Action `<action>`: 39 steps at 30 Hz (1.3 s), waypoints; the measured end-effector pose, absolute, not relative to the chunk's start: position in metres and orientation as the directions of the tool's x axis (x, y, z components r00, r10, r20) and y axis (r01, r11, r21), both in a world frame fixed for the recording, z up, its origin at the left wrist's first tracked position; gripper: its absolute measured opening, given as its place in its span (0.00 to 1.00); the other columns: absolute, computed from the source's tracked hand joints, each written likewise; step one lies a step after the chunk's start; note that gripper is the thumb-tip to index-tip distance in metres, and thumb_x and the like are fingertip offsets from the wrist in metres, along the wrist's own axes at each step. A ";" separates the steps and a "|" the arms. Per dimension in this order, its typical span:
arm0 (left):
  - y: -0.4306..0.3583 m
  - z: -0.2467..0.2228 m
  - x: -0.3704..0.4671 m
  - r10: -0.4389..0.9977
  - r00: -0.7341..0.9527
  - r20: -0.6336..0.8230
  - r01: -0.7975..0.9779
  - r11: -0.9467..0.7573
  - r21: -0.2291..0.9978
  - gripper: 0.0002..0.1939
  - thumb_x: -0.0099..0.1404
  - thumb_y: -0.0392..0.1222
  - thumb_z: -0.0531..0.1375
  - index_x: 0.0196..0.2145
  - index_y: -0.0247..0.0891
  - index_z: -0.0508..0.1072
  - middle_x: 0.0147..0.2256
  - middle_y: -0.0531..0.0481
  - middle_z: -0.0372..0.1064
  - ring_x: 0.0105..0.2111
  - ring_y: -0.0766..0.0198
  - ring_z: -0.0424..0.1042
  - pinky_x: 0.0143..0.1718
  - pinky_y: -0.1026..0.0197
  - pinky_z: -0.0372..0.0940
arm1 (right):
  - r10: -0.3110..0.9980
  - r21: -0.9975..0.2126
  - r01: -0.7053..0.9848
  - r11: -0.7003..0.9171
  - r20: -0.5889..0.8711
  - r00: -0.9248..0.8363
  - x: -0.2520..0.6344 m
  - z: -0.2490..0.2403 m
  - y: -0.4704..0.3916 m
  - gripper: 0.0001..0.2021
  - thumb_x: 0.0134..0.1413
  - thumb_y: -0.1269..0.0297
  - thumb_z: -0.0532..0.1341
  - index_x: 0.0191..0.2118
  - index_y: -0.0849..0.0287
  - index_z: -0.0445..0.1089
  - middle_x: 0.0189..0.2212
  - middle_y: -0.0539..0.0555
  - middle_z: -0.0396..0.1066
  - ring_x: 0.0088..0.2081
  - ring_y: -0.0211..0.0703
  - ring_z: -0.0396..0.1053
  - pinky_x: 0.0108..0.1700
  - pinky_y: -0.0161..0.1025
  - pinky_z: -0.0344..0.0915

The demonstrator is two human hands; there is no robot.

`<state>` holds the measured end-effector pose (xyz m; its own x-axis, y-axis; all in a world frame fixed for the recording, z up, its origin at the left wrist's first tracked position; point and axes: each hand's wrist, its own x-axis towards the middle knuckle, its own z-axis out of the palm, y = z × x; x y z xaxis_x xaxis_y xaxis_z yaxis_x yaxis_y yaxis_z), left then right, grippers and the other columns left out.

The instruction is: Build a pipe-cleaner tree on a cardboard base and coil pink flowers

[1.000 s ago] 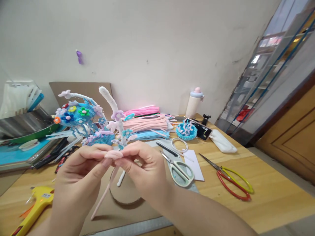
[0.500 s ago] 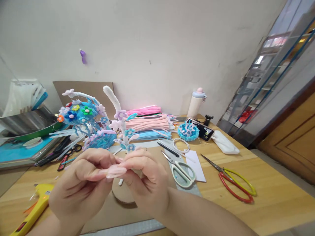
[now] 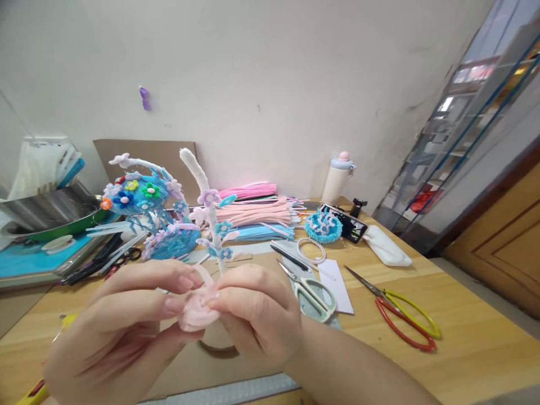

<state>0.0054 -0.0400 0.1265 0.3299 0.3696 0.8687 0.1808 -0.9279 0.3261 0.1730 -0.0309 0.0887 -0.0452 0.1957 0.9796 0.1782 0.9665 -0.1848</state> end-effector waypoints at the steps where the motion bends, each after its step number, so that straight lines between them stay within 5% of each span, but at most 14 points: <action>1: -0.041 0.127 0.005 0.347 0.323 0.880 0.228 -0.931 0.284 0.15 0.55 0.28 0.65 0.40 0.38 0.72 0.38 0.50 0.69 0.37 0.64 0.71 0.37 0.62 0.70 | 0.195 -0.182 0.177 0.967 0.979 -0.059 0.173 0.089 -0.031 0.15 0.48 0.81 0.61 0.44 0.65 0.69 0.37 0.57 0.71 0.38 0.40 0.71 0.39 0.35 0.73; 9: -0.045 0.121 0.002 0.288 0.242 0.926 0.400 -0.900 0.176 0.13 0.56 0.33 0.65 0.40 0.44 0.75 0.39 0.51 0.65 0.36 0.64 0.69 0.34 0.60 0.68 | 0.207 -0.191 0.149 0.970 0.973 -0.099 0.172 0.094 -0.033 0.13 0.50 0.80 0.60 0.43 0.65 0.69 0.35 0.57 0.71 0.37 0.39 0.71 0.38 0.35 0.74; 18: -0.046 0.132 0.002 0.311 0.317 0.896 0.335 -0.920 0.201 0.10 0.60 0.31 0.62 0.38 0.41 0.75 0.39 0.50 0.63 0.37 0.66 0.66 0.37 0.61 0.65 | 0.266 -0.247 0.158 0.956 0.958 -0.109 0.170 0.100 -0.037 0.12 0.50 0.80 0.59 0.41 0.63 0.68 0.33 0.56 0.71 0.35 0.38 0.72 0.37 0.33 0.73; 30: -0.046 0.124 0.002 0.316 0.207 0.926 0.323 -0.916 0.240 0.09 0.54 0.30 0.65 0.32 0.42 0.73 0.34 0.53 0.63 0.33 0.64 0.68 0.36 0.56 0.68 | 0.317 -0.309 0.088 0.947 0.944 -0.093 0.168 0.100 -0.038 0.15 0.46 0.83 0.59 0.40 0.62 0.69 0.33 0.56 0.71 0.34 0.40 0.72 0.35 0.33 0.73; 39: -0.045 0.129 -0.002 0.338 0.308 0.889 0.339 -0.913 0.229 0.10 0.60 0.35 0.62 0.39 0.44 0.74 0.35 0.51 0.64 0.35 0.63 0.67 0.36 0.58 0.66 | 0.293 -0.285 0.097 0.954 0.952 -0.087 0.168 0.101 -0.037 0.16 0.45 0.84 0.59 0.41 0.64 0.69 0.34 0.56 0.72 0.36 0.38 0.72 0.38 0.32 0.72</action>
<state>-0.0020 -0.0448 0.1291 0.3082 0.3376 0.8894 0.3387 -0.9126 0.2290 0.1680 -0.0372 0.1006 -0.0872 0.2931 0.9521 0.0965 0.9537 -0.2848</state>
